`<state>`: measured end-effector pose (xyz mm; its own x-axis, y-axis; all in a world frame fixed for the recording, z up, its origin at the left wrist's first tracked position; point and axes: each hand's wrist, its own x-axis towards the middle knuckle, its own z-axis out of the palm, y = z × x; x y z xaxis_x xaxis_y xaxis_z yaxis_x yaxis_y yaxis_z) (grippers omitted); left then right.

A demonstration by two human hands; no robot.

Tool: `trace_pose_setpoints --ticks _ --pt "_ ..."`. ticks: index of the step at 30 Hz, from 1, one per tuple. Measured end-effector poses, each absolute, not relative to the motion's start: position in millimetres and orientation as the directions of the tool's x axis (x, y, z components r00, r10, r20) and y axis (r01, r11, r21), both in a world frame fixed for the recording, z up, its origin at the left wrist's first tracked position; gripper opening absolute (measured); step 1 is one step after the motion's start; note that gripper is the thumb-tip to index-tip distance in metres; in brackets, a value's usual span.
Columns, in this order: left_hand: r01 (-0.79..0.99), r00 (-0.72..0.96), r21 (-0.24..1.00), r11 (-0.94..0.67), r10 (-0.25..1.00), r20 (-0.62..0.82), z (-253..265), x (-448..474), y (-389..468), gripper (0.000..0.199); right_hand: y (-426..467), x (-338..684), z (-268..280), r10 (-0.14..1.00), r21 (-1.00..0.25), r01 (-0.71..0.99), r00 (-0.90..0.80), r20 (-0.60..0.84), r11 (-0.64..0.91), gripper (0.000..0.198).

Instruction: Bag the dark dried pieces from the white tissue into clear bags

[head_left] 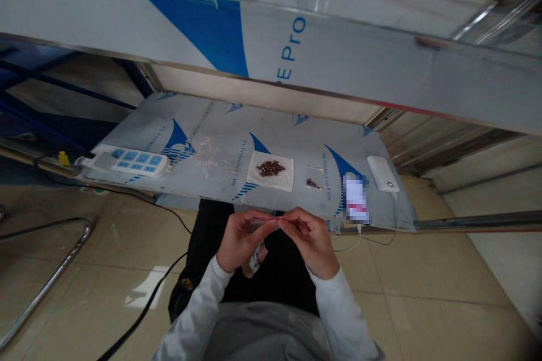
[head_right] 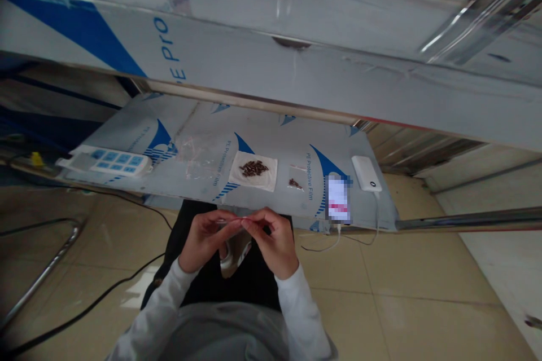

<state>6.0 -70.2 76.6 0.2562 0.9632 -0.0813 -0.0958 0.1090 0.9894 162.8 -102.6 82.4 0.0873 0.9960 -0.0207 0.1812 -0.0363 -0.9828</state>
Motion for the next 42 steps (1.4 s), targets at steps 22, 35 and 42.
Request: trace_pose_setpoints --ticks 22,35,42 --pt "0.194 0.284 0.981 0.013 0.956 -0.069 51 -4 -56 0.024 -69 188 71 0.975 -0.97 0.099 0.024 -0.22 -0.222 0.026" --pt "0.171 0.109 0.98 0.105 0.986 -0.125 28 -29 -51 0.042 43 314 -10 0.837 -0.919 0.254 0.533 -0.126 -0.3 0.032" --pt "0.561 0.015 0.828 -0.003 1.0 -0.007 -9 -48 -24 0.03 59 333 -19 0.803 -0.786 0.544 0.587 0.104 -0.295 0.028"
